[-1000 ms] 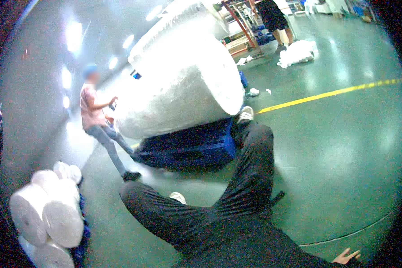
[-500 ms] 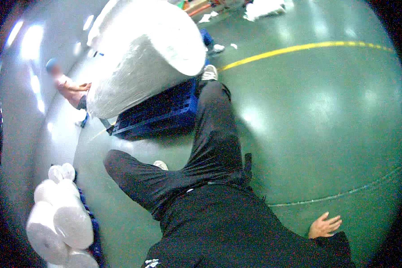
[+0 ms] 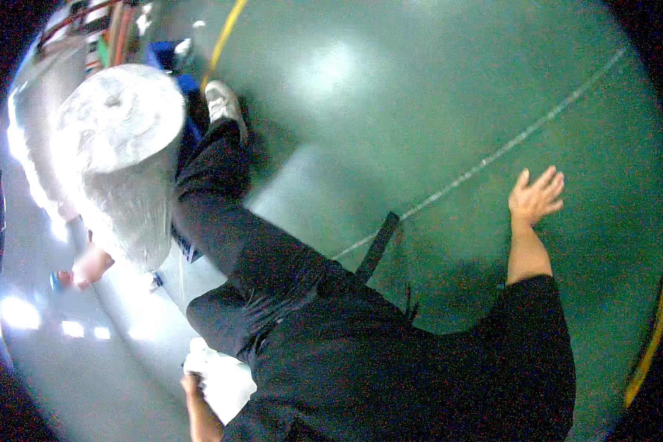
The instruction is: The person moves a large white cylindrical roll wrapped in plastic from a blue pallet onto the floor, then uses a red manual pallet jack to reposition the pallet and roll. They also handle a blue plastic pallet and coordinate with coworkers to shift the roll.
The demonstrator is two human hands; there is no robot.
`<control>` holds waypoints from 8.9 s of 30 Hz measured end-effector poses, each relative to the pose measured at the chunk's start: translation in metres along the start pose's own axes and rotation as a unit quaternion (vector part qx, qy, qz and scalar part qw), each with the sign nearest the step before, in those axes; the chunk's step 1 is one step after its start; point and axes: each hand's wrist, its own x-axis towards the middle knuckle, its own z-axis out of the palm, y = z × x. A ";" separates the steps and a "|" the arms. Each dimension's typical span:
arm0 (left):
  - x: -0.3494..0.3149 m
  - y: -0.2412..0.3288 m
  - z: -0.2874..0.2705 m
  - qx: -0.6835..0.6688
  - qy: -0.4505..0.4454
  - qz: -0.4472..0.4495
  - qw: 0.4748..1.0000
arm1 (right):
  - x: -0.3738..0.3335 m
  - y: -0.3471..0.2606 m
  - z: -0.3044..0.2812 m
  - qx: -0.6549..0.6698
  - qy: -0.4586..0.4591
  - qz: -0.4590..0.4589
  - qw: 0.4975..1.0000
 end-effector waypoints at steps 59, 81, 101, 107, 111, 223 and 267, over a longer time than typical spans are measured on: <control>0.288 0.191 0.005 -0.454 -0.412 -0.235 0.754 | -0.125 -0.691 -0.632 0.145 -0.286 -0.444 0.837; 0.412 0.640 0.015 -0.299 -0.007 -0.566 0.768 | -0.070 -1.343 -0.634 0.057 -0.339 -0.619 0.706; 0.311 0.475 0.159 -0.583 0.104 -0.495 0.635 | -0.153 -1.178 -0.714 0.119 -0.173 -0.682 0.700; 0.325 0.497 0.130 -0.448 0.093 -0.524 0.718 | -0.126 -1.223 -0.702 0.003 -0.228 -0.709 0.667; 0.322 0.510 0.142 -0.465 0.116 -0.527 0.702 | -0.065 -1.358 -0.664 0.162 -0.552 -0.433 0.693; 0.366 0.506 0.116 -0.646 0.005 -0.656 0.390 | -0.133 -1.300 -0.675 0.058 -0.461 -0.455 0.760; 0.360 0.502 0.133 -0.660 -0.023 -0.643 0.387 | -0.168 -1.277 -0.736 0.155 -0.503 -0.391 0.755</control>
